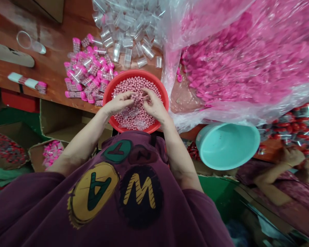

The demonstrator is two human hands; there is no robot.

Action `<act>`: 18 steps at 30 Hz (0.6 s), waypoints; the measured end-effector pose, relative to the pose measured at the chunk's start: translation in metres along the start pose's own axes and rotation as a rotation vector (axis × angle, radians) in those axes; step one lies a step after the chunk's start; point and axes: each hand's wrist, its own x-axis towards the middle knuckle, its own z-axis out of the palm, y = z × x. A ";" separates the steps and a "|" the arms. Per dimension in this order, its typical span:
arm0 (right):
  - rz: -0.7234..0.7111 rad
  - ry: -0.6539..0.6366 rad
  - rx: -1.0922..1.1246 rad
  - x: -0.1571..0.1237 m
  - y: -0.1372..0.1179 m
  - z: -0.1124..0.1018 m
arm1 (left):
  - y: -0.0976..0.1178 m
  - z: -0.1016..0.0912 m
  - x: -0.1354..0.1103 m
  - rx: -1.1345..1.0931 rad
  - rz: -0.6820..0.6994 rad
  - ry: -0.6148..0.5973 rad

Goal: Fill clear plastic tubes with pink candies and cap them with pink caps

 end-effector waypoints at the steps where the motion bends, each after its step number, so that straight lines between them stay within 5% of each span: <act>1: -0.035 -0.027 -0.016 0.002 -0.005 -0.005 | 0.002 0.000 -0.001 -0.045 -0.020 -0.038; 5: -0.118 -0.144 -0.025 0.008 -0.018 -0.015 | 0.012 0.004 -0.005 -0.185 -0.106 -0.103; 11: 0.055 -0.224 0.210 0.012 -0.013 -0.012 | 0.016 0.012 -0.002 -0.255 -0.234 -0.026; 15: 0.123 -0.093 0.354 0.007 -0.007 -0.002 | 0.010 0.018 0.000 -0.340 -0.269 0.032; 18: 0.080 -0.012 0.196 -0.006 -0.008 0.005 | 0.005 0.023 -0.001 -0.435 -0.233 0.119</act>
